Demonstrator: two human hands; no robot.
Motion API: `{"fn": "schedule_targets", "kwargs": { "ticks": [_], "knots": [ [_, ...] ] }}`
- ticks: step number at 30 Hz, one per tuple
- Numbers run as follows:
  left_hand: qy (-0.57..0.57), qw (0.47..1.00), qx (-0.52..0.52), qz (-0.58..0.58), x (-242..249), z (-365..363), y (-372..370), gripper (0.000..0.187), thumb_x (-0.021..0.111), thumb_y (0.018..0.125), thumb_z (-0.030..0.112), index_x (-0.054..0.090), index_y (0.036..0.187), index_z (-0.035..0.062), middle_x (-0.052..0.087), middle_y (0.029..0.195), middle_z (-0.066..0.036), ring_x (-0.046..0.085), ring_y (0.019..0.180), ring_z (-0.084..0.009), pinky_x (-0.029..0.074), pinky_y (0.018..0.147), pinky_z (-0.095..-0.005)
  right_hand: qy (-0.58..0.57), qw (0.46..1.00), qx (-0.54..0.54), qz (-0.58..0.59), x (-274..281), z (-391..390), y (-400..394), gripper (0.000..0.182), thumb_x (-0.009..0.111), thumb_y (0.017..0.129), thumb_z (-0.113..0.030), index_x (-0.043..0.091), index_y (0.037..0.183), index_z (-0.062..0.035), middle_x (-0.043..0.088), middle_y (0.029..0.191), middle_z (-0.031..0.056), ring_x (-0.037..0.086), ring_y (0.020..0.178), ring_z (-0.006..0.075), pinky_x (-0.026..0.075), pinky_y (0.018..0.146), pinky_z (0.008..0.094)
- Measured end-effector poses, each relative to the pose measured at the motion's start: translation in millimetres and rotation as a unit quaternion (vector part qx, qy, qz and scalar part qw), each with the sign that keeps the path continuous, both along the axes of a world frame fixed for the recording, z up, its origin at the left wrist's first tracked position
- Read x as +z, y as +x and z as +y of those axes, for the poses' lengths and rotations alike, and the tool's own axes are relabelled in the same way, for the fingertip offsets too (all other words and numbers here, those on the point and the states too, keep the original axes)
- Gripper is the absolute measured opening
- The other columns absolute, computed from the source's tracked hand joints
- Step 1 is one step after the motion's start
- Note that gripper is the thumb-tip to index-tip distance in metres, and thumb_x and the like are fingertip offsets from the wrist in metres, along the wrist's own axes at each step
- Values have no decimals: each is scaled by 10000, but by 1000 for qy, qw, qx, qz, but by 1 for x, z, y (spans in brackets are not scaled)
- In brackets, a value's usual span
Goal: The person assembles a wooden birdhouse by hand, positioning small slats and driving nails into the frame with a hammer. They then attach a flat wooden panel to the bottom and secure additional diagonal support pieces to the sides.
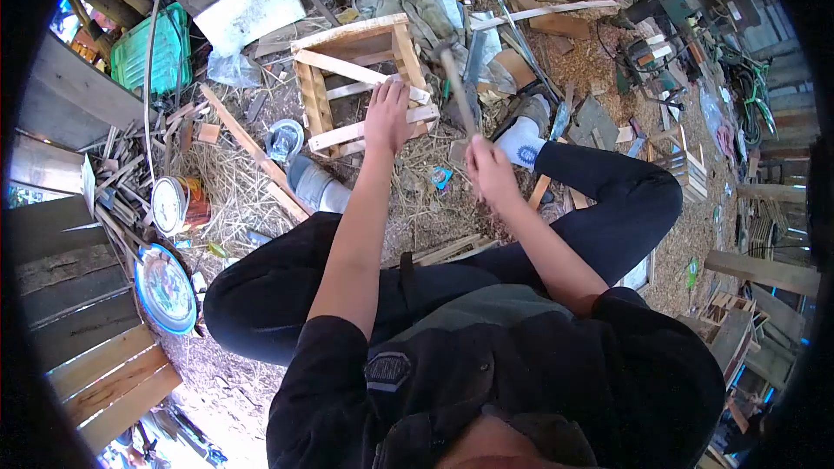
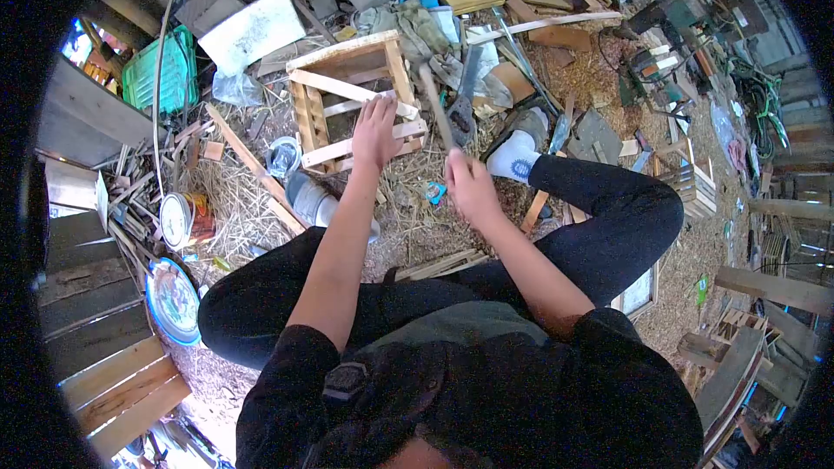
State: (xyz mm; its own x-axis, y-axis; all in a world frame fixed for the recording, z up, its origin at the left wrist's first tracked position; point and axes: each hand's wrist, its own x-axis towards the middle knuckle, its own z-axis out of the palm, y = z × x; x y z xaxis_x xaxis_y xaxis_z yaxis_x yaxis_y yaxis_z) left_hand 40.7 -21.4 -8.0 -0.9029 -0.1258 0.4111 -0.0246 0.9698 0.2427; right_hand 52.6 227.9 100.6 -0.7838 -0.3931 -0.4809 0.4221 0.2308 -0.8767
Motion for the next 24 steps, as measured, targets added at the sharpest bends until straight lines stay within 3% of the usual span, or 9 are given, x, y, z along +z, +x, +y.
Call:
{"fn": "schedule_targets", "kwargs": {
  "ticks": [3,5,7,10,13,17,19,21,24],
  "knots": [
    [19,1000,-5,6,4,2,1,666,784,764,190,606,1385,29,598,1369,-130,505,1419,-347,366,1262,-491,-87,995,-23,42,-2,-2,-1,511,442,1154,-413,530,761,-100,453,607,-22,431,502,95,337,478,285],
    [20,1000,-6,0,1,1,-1,670,797,748,180,610,1373,27,598,1361,-126,505,1419,-339,369,1259,-493,-10,978,-9,208,-60,5,0,518,455,1142,-452,547,786,-87,475,613,-10,441,504,111,365,493,291],
    [-30,1000,5,2,-5,0,-3,681,811,732,180,611,1365,26,598,1364,-126,504,1421,-337,367,1260,-494,81,983,7,165,-64,5,-3,550,469,1122,-511,567,798,-77,496,610,2,439,477,134,373,467,320],
    [-26,1000,4,6,-12,-3,-4,685,814,727,181,612,1362,20,598,1365,-128,503,1420,-342,359,1266,-494,32,992,34,-115,-22,12,-3,567,460,1120,-536,546,775,-94,467,588,-10,401,425,122,319,389,328],
    [26,1000,-9,13,-4,0,-1,668,807,734,168,614,1354,13,598,1362,-132,503,1416,-346,352,1271,-492,-82,996,-17,-13,2,1,-1,542,444,1137,-500,529,775,-106,449,584,-18,389,424,102,314,393,295],
    [26,1000,-6,2,-2,1,-2,660,801,736,159,615,1352,10,595,1380,-128,499,1422,-349,340,1279,-493,-21,977,1,213,-52,7,0,520,466,1139,-437,577,817,-44,526,627,35,543,587,186,446,595,354],
    [3,1000,-11,14,-8,0,-2,675,810,729,166,618,1356,8,601,1378,-145,508,1409,-359,355,1266,-494,103,969,36,223,-50,8,1,520,482,1128,-431,632,865,-9,604,694,82,615,717,257,478,707,399],
    [-20,999,-12,27,-8,-2,-5,691,819,721,172,621,1361,5,607,1375,-161,516,1395,-369,370,1254,-495,235,963,131,16,-44,10,-2,537,486,1122,-445,665,875,-2,642,730,114,635,739,300,496,728,411],
    [31,999,0,10,-7,1,-3,663,789,725,112,615,1356,6,599,1378,-133,503,1412,-342,339,1284,-484,144,984,82,66,-31,4,1,556,488,1121,-462,628,805,-27,608,696,77,591,659,218,475,662,381]
  ]
}}
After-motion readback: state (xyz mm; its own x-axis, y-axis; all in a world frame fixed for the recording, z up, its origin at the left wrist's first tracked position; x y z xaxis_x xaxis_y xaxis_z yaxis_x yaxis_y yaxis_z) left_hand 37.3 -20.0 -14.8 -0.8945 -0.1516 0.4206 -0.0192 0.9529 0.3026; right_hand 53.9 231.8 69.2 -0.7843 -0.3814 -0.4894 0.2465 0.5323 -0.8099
